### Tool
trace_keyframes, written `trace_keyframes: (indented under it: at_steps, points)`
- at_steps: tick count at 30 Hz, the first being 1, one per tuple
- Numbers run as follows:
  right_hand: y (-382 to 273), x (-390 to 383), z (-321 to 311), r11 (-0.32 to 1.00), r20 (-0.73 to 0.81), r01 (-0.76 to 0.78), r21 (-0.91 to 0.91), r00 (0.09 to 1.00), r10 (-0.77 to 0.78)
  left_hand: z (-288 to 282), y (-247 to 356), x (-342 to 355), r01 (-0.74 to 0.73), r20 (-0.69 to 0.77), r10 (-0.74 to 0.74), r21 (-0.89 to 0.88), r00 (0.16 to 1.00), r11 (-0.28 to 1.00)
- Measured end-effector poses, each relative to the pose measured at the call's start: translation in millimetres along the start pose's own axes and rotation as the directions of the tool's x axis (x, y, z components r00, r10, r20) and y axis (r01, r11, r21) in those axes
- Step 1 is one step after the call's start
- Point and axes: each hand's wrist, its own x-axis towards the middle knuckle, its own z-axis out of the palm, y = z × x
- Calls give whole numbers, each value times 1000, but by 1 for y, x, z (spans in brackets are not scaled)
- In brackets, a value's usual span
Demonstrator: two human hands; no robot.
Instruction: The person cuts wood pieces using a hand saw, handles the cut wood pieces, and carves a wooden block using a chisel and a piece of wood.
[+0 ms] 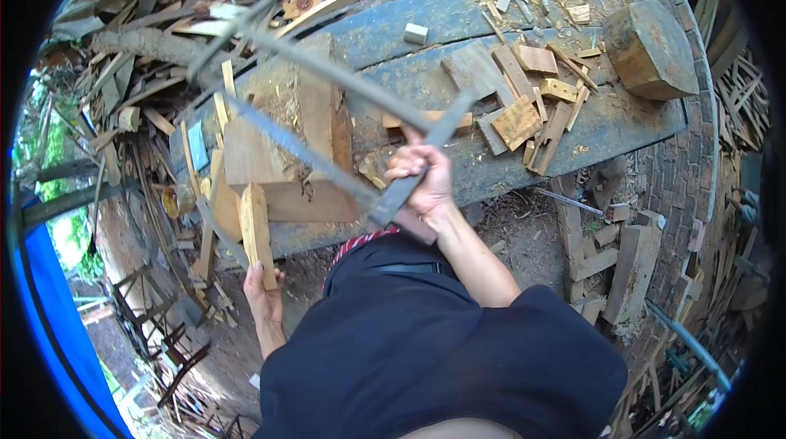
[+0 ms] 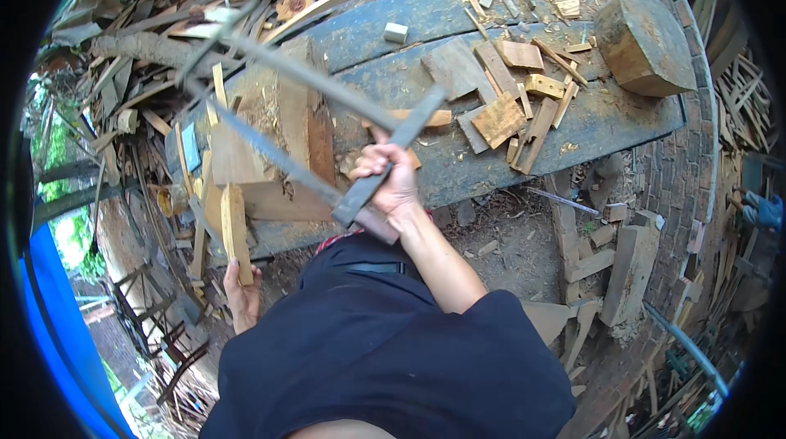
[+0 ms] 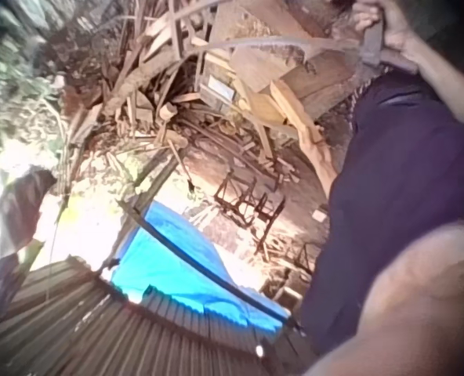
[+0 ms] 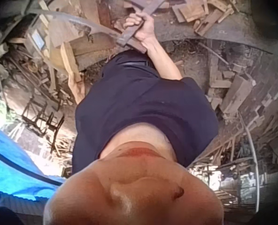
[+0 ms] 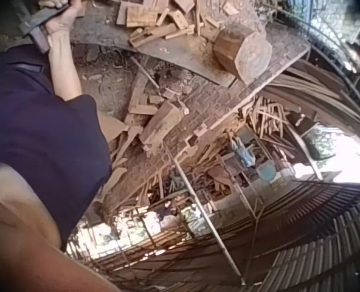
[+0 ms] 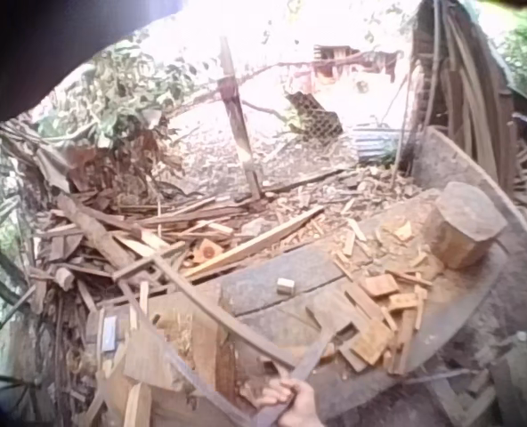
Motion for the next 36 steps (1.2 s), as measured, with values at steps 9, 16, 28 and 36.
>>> trace_keyframes:
  at_steps: [9, 16, 28, 36]
  points:
    - [-184, -46, 36, 880, 283, 475, 22, 841, -461, 3, -3, 16, 55, 60, -56, 28, 997, 998]
    - [-326, -91, -17, 670, 219, 737, -92, 671, -709, 9, -14, 9, 74, 2, -74, 2, 997, 997]
    - [-410, -130, -61, 550, -498, 363, -752, 234, -835, 37, -17, 5, 75, 62, -101, 336, 993, 939]
    - [-164, -25, -81, -975, 634, -60, -215, 751, -186, 66, -36, 15, 55, 119, -149, 568, 982, 821]
